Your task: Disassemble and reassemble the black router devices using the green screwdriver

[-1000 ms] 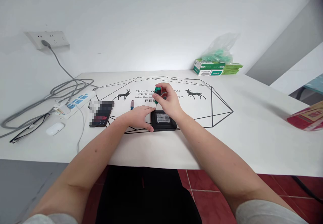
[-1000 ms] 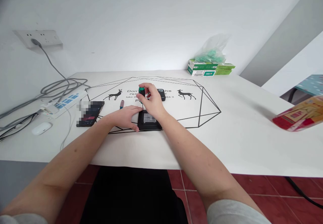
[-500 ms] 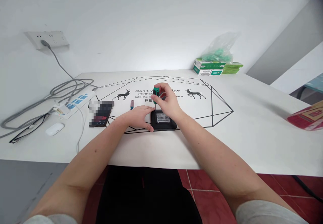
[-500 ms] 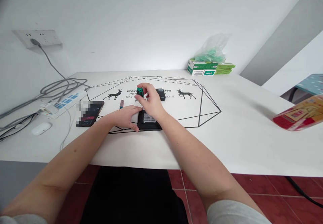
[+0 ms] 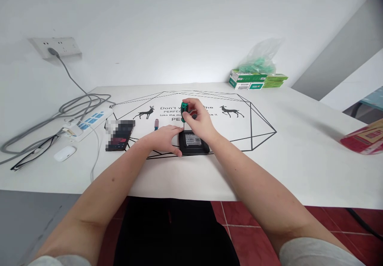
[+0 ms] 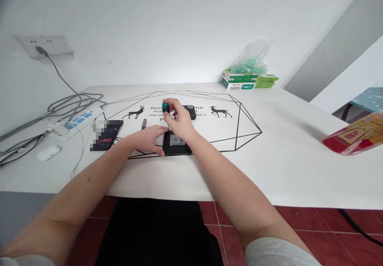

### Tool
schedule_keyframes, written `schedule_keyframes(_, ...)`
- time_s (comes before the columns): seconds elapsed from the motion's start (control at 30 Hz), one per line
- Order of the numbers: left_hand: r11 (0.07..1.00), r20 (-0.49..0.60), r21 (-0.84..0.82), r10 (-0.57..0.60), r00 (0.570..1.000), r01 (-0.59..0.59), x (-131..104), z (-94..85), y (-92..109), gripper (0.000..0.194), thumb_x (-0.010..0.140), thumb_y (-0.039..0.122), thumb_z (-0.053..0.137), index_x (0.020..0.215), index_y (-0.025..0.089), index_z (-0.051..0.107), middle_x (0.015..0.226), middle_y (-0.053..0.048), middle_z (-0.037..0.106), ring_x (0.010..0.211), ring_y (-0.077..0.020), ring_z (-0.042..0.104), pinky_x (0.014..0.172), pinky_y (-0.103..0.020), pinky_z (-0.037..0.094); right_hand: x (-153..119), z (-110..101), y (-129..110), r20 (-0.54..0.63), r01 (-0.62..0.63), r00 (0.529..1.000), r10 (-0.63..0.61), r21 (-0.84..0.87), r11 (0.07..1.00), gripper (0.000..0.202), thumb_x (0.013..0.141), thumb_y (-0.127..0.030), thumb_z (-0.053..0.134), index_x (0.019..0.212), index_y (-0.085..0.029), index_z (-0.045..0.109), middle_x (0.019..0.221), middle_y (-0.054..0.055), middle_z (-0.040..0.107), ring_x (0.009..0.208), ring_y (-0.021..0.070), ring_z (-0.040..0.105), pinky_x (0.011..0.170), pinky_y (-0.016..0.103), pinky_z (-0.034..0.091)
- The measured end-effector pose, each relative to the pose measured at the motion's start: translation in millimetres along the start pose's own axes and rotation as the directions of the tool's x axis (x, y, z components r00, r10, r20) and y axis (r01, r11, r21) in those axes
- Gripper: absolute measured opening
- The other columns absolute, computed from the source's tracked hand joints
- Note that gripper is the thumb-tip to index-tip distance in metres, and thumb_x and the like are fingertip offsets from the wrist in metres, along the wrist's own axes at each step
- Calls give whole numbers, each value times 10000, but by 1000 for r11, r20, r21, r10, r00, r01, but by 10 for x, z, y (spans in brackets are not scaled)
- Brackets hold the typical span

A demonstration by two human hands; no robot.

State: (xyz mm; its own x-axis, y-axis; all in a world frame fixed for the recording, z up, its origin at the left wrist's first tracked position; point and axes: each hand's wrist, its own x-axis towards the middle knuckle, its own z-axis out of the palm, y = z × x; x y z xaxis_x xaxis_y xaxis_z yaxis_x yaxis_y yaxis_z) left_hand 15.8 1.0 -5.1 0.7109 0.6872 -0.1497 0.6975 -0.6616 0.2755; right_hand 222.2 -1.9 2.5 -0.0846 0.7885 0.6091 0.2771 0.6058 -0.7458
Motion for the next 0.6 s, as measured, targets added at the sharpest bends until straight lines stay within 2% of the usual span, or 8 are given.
schedule_keyframes(0.13,1000,-15,-8,21,1000,-21,1,-3,3,1135,778,772,830,1673,185,452,1696,-176,505,1572,-447,434,1273,-508,370,1,12,41,-18,26,999,-27,-44,999,391,906,-338,695,1285,-302,605,1057,30,643,980,223,614,905,426,547)
schedule_keyframes(0.27,1000,-14,-8,19,1000,-19,10,19,-26,1155,773,798,822,1684,201,436,1721,-167,477,1584,-441,418,1289,-517,350,-12,41,68,-51,32,998,-33,-33,999,394,891,-333,727,1262,-304,598,1029,24,609,946,217,605,869,417,551)
schedule_keyframes(0.4,1000,-3,-14,20,1000,-20,17,40,-53,1198,771,829,803,1706,198,398,1749,-170,439,1602,-420,397,1304,-502,333,21,3,68,-172,-4,985,-3,-43,999,378,917,-355,690,1273,-316,567,1109,40,619,960,210,616,865,399,579)
schedule_keyframes(0.47,1000,3,-8,14,1000,-14,20,44,-59,1224,765,840,798,1717,194,377,1764,-173,416,1616,-408,379,1317,-487,312,74,-82,74,-245,-53,969,31,-82,995,375,942,-357,634,1306,-322,551,1167,52,628,977,212,622,858,391,586)
schedule_keyframes(0.53,1000,11,3,4,1000,-4,19,42,-59,1245,767,841,792,1728,182,352,1774,-178,397,1625,-397,367,1327,-473,296,140,-211,96,-284,-152,954,96,-182,971,389,944,-314,582,1332,-307,562,1211,67,641,975,217,632,870,399,586)
schedule_keyframes(0.6,1000,23,9,-3,1000,3,14,35,-54,1253,774,839,786,1735,171,337,1778,-180,389,1629,-387,361,1328,-458,295,198,-359,140,-244,-273,951,190,-371,887,393,896,-246,589,1287,-258,621,1186,90,669,995,241,648,926,428,572)
